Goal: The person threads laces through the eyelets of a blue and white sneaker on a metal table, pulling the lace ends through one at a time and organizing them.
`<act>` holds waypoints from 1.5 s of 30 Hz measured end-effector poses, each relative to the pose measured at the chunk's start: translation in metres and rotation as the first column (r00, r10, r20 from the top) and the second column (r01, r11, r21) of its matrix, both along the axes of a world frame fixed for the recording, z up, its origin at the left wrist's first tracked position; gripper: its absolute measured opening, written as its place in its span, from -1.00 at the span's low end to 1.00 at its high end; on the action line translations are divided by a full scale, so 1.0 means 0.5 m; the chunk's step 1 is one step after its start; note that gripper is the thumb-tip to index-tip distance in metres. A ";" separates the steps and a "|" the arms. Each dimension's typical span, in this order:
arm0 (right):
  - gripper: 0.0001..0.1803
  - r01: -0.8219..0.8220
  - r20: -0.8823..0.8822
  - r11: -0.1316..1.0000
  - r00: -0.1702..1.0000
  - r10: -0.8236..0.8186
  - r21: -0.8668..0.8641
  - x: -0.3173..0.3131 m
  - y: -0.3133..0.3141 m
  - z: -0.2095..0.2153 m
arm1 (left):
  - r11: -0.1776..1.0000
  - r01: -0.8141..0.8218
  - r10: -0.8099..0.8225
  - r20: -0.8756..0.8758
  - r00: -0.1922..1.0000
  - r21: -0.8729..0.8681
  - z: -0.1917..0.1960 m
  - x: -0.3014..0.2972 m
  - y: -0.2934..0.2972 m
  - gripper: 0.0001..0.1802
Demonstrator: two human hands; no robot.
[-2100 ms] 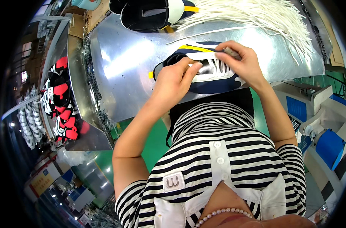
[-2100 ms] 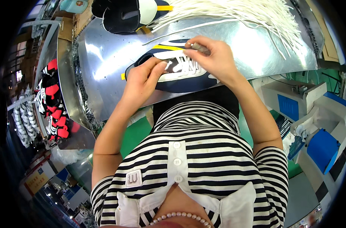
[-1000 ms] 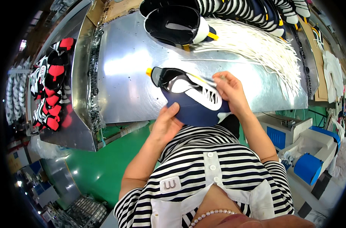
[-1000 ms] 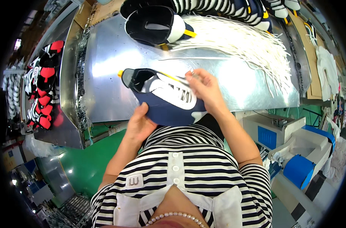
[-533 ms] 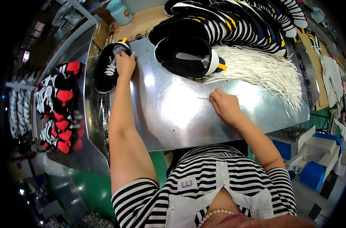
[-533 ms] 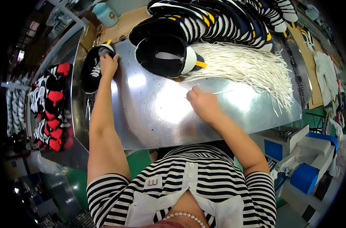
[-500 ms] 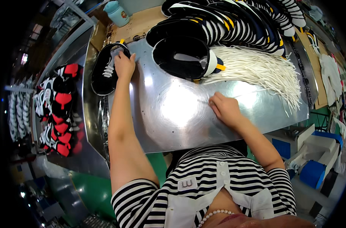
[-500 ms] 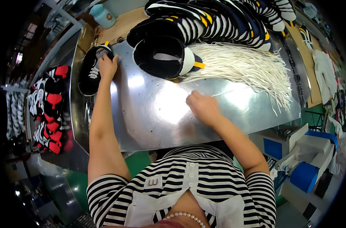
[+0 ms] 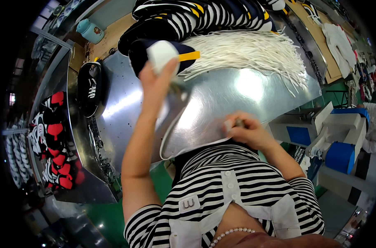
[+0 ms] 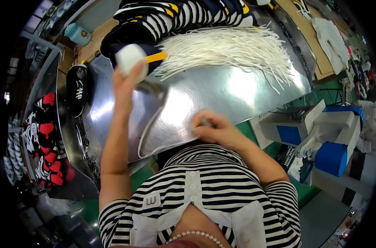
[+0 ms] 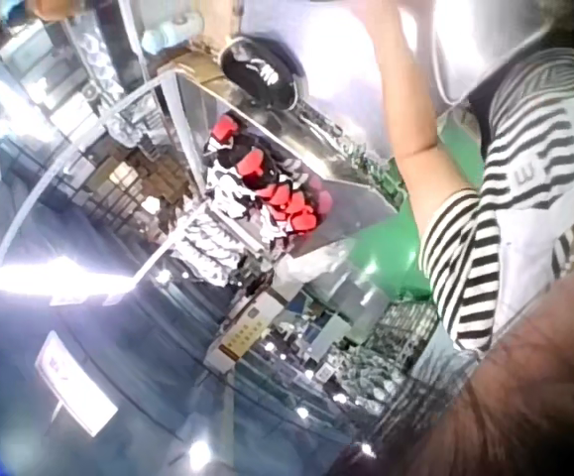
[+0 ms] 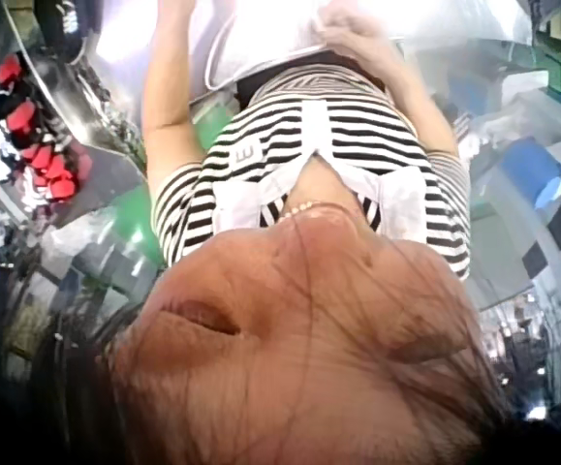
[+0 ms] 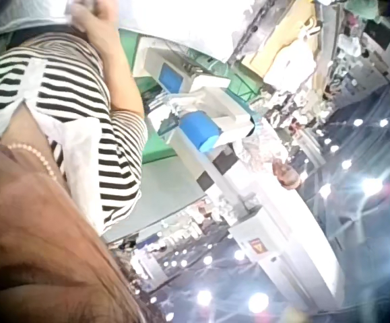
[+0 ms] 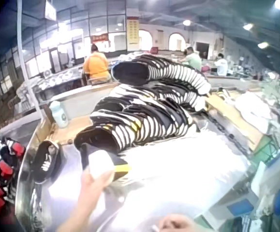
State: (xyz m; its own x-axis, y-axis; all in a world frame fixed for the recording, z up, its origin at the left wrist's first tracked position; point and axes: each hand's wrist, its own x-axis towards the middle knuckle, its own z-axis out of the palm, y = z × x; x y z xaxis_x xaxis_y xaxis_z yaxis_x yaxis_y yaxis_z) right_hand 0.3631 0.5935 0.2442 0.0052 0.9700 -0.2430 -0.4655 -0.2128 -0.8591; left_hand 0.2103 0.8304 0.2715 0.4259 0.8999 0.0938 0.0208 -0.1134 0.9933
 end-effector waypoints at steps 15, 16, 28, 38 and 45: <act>-0.83 0.245 0.095 0.969 0.965 -0.243 -0.012 -0.020 0.122 -0.036 | 0.653 0.062 0.488 -0.482 0.727 0.755 0.020 -0.246 -0.160 -0.71; -0.85 0.253 0.103 0.967 0.962 -0.253 0.012 -0.018 0.144 -0.032 | 0.595 0.241 0.423 -0.554 0.718 0.767 0.041 -0.203 -0.172 -0.72; -0.85 0.335 0.216 0.942 0.919 -0.331 0.021 -0.023 0.224 -0.097 | 0.476 0.407 -0.475 0.161 0.865 -0.780 -0.046 -0.027 -0.047 -0.14; -0.90 0.241 0.221 0.969 0.943 -0.249 0.061 -0.029 0.146 -0.024 | 0.721 0.380 -0.324 0.202 0.924 -0.580 -0.052 -0.033 -0.153 -0.33; -0.88 0.175 0.267 0.985 0.948 -0.172 0.014 -0.048 0.119 -0.016 | 0.881 0.161 -0.190 -0.021 0.982 -0.446 -0.037 -0.046 -0.181 -0.73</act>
State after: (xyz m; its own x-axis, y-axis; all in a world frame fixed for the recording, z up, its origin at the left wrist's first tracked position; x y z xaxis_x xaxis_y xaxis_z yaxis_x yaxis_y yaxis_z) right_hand 0.3390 0.6530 0.2363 0.2387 0.9460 -0.2194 -0.2511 -0.1581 -0.9550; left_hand 0.1875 0.7400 0.2527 0.5725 0.7523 -0.3260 0.1048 0.3272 0.9391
